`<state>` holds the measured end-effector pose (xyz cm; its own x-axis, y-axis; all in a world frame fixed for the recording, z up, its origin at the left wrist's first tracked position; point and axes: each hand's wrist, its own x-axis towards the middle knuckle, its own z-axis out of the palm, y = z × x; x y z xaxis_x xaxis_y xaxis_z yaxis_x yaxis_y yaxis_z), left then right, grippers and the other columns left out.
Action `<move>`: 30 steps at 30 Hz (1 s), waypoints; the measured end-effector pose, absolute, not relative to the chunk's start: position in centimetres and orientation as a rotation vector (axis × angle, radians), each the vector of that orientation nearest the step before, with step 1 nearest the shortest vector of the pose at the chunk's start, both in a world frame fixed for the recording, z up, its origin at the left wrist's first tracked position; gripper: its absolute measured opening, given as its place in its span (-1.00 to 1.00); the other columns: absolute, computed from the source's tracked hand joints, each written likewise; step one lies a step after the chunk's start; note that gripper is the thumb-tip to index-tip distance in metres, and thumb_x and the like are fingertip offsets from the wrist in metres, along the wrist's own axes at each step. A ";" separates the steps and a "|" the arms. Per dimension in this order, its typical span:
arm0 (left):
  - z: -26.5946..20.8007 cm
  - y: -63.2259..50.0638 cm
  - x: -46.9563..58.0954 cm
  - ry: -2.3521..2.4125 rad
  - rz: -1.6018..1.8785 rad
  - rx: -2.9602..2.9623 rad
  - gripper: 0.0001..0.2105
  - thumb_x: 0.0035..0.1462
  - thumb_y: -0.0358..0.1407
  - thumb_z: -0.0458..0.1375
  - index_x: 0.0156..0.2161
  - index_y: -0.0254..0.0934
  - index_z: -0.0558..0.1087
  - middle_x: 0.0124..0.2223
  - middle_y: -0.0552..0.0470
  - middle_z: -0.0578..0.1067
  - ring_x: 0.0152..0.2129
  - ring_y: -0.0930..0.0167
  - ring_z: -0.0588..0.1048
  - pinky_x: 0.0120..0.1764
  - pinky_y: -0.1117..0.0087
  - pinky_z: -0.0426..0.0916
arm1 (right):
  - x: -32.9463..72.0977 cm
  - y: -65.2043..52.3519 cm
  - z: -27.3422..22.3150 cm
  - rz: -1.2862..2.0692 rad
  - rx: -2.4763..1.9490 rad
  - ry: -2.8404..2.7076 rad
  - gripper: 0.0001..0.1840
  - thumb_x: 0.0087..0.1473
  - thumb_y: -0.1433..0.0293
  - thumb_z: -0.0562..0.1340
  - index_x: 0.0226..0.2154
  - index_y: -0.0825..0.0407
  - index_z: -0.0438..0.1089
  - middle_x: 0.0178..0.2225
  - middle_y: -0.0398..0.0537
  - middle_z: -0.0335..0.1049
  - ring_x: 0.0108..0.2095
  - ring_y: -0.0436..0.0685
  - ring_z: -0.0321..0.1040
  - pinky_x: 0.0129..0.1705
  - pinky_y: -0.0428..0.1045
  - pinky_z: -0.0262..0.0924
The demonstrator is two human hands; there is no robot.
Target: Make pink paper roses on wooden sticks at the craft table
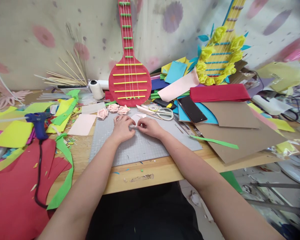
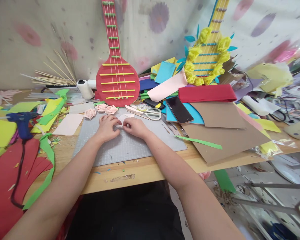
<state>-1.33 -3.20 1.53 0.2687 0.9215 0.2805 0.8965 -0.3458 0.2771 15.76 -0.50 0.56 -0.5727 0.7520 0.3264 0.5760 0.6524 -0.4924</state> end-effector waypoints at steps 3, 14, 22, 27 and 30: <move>1.3 -3.1 -1.0 1.769 0.592 2.429 -0.85 -0.05 -0.23 0.11 -0.33 -0.18 0.45 -0.20 -0.01 0.44 -0.12 0.25 0.30 0.01 0.14 -0.02 | 15.8 -0.5 0.6 0.500 -1.037 -2.298 -0.90 -0.02 0.38 0.15 -0.42 0.06 0.34 -0.45 -0.15 0.35 -0.45 -0.05 0.19 -0.37 -0.12 0.02; 1.6 -2.9 -1.1 1.816 0.596 2.275 -0.75 -0.09 -0.31 0.10 -0.22 -0.20 0.41 -0.28 0.04 0.51 -0.23 0.31 0.39 -0.03 0.18 0.02 | 14.5 0.0 -0.1 0.688 -1.180 -2.008 -0.76 -0.03 0.39 0.17 -0.22 0.02 0.27 -0.41 -0.16 0.40 -0.41 -0.01 0.26 -0.30 -0.07 0.11; 1.9 -2.6 -1.6 1.931 0.629 2.092 -0.78 -0.10 -0.37 0.04 -0.26 -0.19 0.38 -0.33 0.08 0.54 -0.25 0.32 0.43 -0.06 0.20 0.07 | 13.5 0.0 -0.3 0.525 -1.320 -2.119 -0.68 -0.01 0.45 0.12 -0.13 0.02 0.19 -0.40 -0.16 0.39 -0.40 0.02 0.28 -0.33 -0.07 0.09; 1.7 -2.5 -1.2 2.005 0.662 2.032 -0.83 -0.03 -0.31 0.05 -0.28 -0.20 0.39 -0.34 0.05 0.54 -0.26 0.31 0.44 -0.08 0.19 0.09 | 13.2 -0.2 -0.1 0.478 -1.386 -2.134 -0.66 0.00 0.46 0.10 -0.11 0.05 0.14 -0.38 -0.12 0.39 -0.38 0.04 0.29 -0.34 -0.06 0.09; 1.5 -2.4 -1.0 2.035 0.667 2.018 -0.86 0.00 -0.25 0.06 -0.30 -0.19 0.39 -0.34 0.04 0.53 -0.26 0.30 0.43 -0.08 0.18 0.09 | 13.1 -0.3 -0.2 0.465 -1.392 -2.149 -0.65 -0.01 0.46 0.12 -0.11 0.05 0.12 -0.38 -0.11 0.39 -0.36 0.05 0.29 -0.33 -0.05 0.10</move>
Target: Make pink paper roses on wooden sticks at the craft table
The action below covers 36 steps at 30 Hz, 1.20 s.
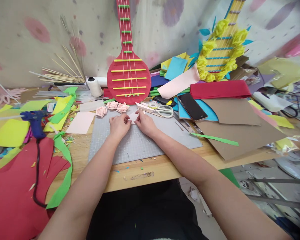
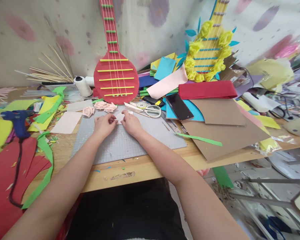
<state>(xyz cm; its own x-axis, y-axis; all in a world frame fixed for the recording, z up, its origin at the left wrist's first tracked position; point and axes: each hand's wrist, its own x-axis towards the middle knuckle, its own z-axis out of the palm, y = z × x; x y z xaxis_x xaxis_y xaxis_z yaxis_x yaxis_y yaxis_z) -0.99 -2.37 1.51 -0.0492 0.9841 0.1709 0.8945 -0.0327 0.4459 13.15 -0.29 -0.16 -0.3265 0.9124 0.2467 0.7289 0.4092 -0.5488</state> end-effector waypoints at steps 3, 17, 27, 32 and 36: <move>1.4 -2.3 -0.8 2.058 0.661 2.018 -0.85 -0.01 -0.26 0.08 -0.29 -0.20 0.38 -0.35 0.04 0.53 -0.25 0.29 0.43 -0.09 0.18 0.09 | 13.1 -0.3 -0.2 0.459 -1.394 -2.152 -0.64 -0.01 0.47 0.12 -0.10 0.06 0.11 -0.38 -0.10 0.38 -0.35 0.06 0.29 -0.31 -0.05 0.10; 1.5 -2.9 -0.8 2.042 0.638 2.046 -0.77 -0.04 -0.27 0.08 -0.20 -0.22 0.34 -0.33 0.04 0.52 -0.21 0.25 0.40 -0.09 0.19 0.08 | 13.7 -0.4 -0.6 0.501 -1.322 -2.086 -0.66 -0.06 0.51 0.09 -0.16 0.07 0.10 -0.24 -0.02 0.26 -0.31 0.03 0.23 -0.28 -0.03 0.13; 1.1 -2.7 -0.8 2.065 0.657 2.041 -0.81 -0.03 -0.28 0.07 -0.24 -0.19 0.35 -0.37 0.05 0.51 -0.23 0.24 0.39 -0.12 0.20 0.10 | 13.5 -0.5 -0.4 0.494 -1.354 -2.091 -0.71 -0.07 0.52 0.07 -0.21 0.06 0.10 -0.27 -0.04 0.26 -0.34 0.03 0.22 -0.28 -0.02 0.12; 1.0 -2.7 -0.8 2.061 0.634 2.078 -0.81 -0.02 -0.30 0.06 -0.24 -0.20 0.37 -0.37 0.03 0.50 -0.23 0.25 0.39 -0.13 0.20 0.10 | 13.4 -0.6 -0.3 0.448 -1.355 -2.129 -0.74 -0.06 0.53 0.06 -0.23 0.06 0.11 -0.29 -0.04 0.28 -0.30 0.05 0.23 -0.26 -0.02 0.11; 1.1 -2.8 -0.7 2.031 0.605 2.119 -0.85 0.00 -0.32 0.03 -0.28 -0.17 0.40 -0.35 0.02 0.50 -0.24 0.25 0.38 -0.14 0.18 0.10 | 13.3 -0.7 -0.3 0.398 -1.364 -2.169 -0.76 -0.03 0.53 0.03 -0.22 0.06 0.12 -0.30 -0.03 0.32 -0.29 0.08 0.24 -0.26 -0.01 0.11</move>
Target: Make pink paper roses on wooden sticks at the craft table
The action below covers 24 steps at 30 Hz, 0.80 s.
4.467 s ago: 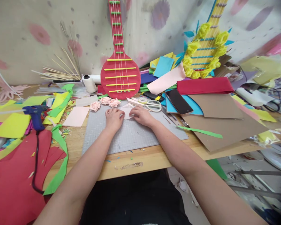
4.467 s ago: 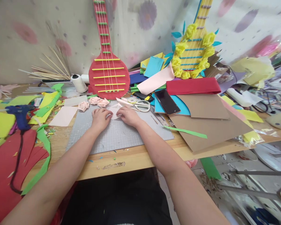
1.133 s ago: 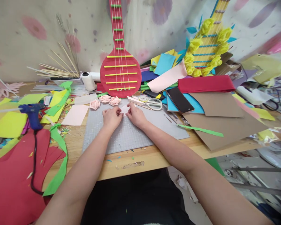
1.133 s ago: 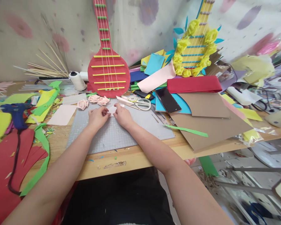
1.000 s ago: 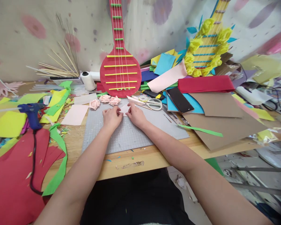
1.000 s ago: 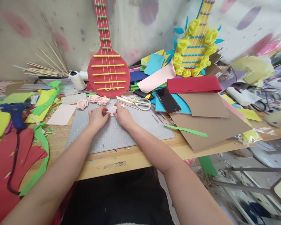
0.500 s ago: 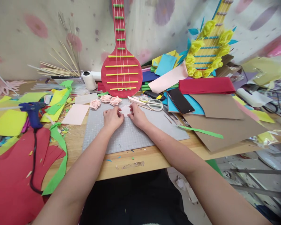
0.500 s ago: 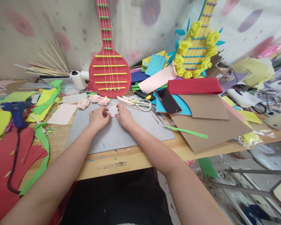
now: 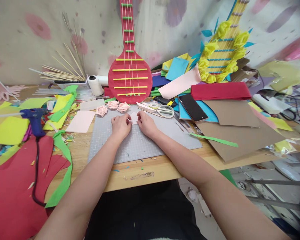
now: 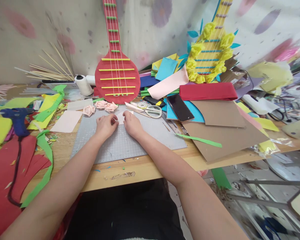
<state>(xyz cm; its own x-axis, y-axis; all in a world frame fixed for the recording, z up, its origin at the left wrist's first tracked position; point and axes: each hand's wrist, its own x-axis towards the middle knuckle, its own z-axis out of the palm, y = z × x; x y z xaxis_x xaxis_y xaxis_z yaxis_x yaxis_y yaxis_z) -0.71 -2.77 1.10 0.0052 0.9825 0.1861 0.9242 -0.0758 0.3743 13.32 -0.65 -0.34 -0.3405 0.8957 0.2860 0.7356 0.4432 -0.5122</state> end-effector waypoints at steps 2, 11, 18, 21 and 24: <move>1.1 -2.8 -0.6 2.015 0.571 2.152 -0.84 0.02 -0.33 0.02 -0.30 -0.15 0.42 -0.32 0.01 0.50 -0.22 0.24 0.37 -0.14 0.17 0.09 | 13.3 -0.6 -0.4 0.367 -1.375 -2.182 -0.76 -0.01 0.53 0.01 -0.22 0.05 0.13 -0.30 -0.03 0.33 -0.29 0.09 0.25 -0.27 -0.01 0.11; 0.9 -2.7 -0.2 2.033 0.533 2.205 -0.80 0.01 -0.36 0.00 -0.32 -0.13 0.47 -0.27 -0.02 0.47 -0.16 0.20 0.32 -0.09 0.13 0.06 | 13.3 -0.7 -0.7 0.290 -1.367 -2.213 -0.76 0.03 0.52 0.01 -0.19 0.03 0.16 -0.26 -0.03 0.36 -0.24 0.11 0.26 -0.28 -0.01 0.11; 1.0 -2.7 0.0 2.068 0.594 2.179 -0.83 0.00 -0.20 0.06 -0.36 -0.15 0.47 -0.25 -0.06 0.44 -0.15 0.19 0.29 -0.06 0.13 0.05 | 13.2 -0.9 -0.3 0.246 -1.403 -2.267 -0.77 0.08 0.45 0.01 -0.15 0.02 0.18 -0.23 -0.01 0.38 -0.22 0.16 0.26 -0.31 0.00 0.10; 1.0 -2.7 0.1 2.075 0.589 2.173 -0.83 -0.01 -0.18 0.07 -0.35 -0.14 0.47 -0.23 -0.06 0.43 -0.14 0.19 0.28 -0.05 0.13 0.05 | 13.1 -1.1 -0.3 0.198 -1.382 -2.304 -0.72 0.07 0.41 0.04 -0.11 0.04 0.17 -0.18 0.02 0.35 -0.19 0.18 0.24 -0.27 0.02 0.12; 1.1 -2.7 0.0 2.079 0.579 2.158 -0.83 -0.01 -0.19 0.08 -0.34 -0.14 0.48 -0.21 -0.06 0.42 -0.13 0.18 0.28 -0.04 0.12 0.04 | 12.9 -1.1 -0.4 0.151 -1.347 -2.333 -0.68 0.05 0.47 0.03 -0.08 0.07 0.17 -0.14 0.06 0.31 -0.16 0.18 0.21 -0.21 0.04 0.12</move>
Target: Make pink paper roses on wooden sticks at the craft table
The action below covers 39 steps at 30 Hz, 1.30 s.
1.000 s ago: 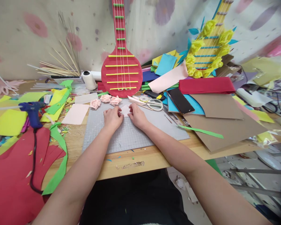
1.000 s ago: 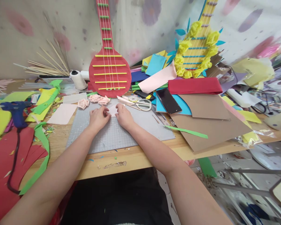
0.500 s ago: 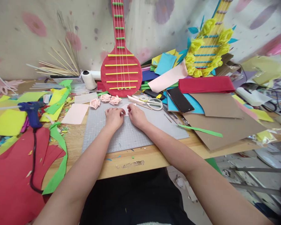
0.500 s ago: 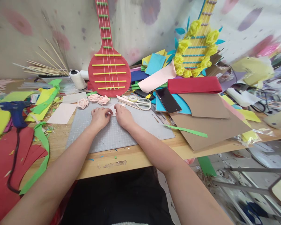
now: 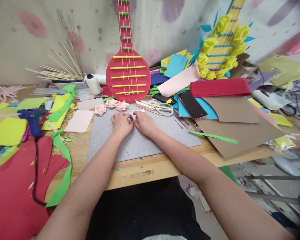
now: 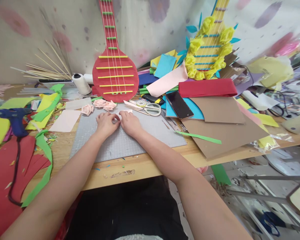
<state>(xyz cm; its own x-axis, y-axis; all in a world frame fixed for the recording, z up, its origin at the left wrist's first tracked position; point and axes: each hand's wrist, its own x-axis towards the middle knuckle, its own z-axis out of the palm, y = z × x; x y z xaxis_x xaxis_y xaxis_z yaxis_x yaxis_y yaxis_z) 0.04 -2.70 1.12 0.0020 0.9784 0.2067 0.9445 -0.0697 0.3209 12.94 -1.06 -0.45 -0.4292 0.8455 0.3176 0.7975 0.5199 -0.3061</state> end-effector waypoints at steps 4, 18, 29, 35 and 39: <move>1.3 -2.6 -0.2 2.080 0.531 2.113 -0.83 -0.01 -0.27 0.08 -0.32 -0.10 0.49 -0.20 -0.05 0.42 -0.12 0.18 0.27 -0.03 0.11 0.04 | 13.0 -1.0 -0.5 0.162 -1.297 -2.331 -0.63 0.00 0.55 0.02 -0.08 0.09 0.18 -0.13 0.06 0.28 -0.11 0.17 0.16 -0.13 0.04 0.11; 1.1 -2.0 -2.9 1.716 0.680 2.284 -0.57 -0.16 -0.59 -0.05 -0.17 -0.22 0.42 -0.06 0.02 0.42 -0.06 0.35 0.32 -0.01 0.33 0.20 | 15.0 -0.3 -0.1 0.145 -1.183 -2.004 -0.67 -0.13 0.61 -0.01 -0.28 0.04 0.24 -0.33 -0.02 0.28 -0.21 0.13 0.15 -0.16 0.03 0.08; 1.2 -2.9 -0.8 1.966 0.467 2.449 -0.74 0.06 -0.22 0.04 -0.22 -0.34 0.42 -0.17 -0.17 0.43 -0.14 0.18 0.32 -0.09 0.20 0.21 | 17.1 1.0 0.1 0.348 -1.186 -1.864 -0.67 -0.21 0.59 0.00 -0.32 0.03 0.23 -0.44 -0.12 0.32 -0.42 0.03 0.19 -0.35 -0.05 0.09; 1.7 -3.7 0.8 1.929 0.654 2.313 -0.67 0.07 -0.11 0.01 -0.15 -0.31 0.35 -0.27 -0.12 0.45 -0.22 0.22 0.37 -0.15 0.18 0.24 | 16.8 0.3 0.4 0.474 -1.231 -2.000 -0.62 -0.17 0.56 0.02 -0.22 0.01 0.25 -0.35 -0.14 0.41 -0.43 0.01 0.25 -0.34 -0.05 0.11; 1.6 -3.0 -1.4 1.478 0.636 2.488 -0.68 -0.06 -0.30 0.12 -0.13 -0.27 0.33 -0.06 -0.06 0.41 -0.08 0.31 0.33 -0.03 0.29 0.20 | 16.9 0.3 0.3 0.532 -1.277 -2.019 -0.60 -0.17 0.58 0.02 -0.21 0.01 0.26 -0.37 -0.16 0.44 -0.42 0.02 0.28 -0.30 -0.04 0.14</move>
<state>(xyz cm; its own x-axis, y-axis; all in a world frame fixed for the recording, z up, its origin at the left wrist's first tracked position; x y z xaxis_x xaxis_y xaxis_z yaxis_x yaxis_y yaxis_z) -1.39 -3.03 1.65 0.4149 0.8691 0.2691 0.7931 -0.4905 0.3612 16.86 0.30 0.35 -0.2869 0.9005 0.3269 0.6222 0.4346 -0.6511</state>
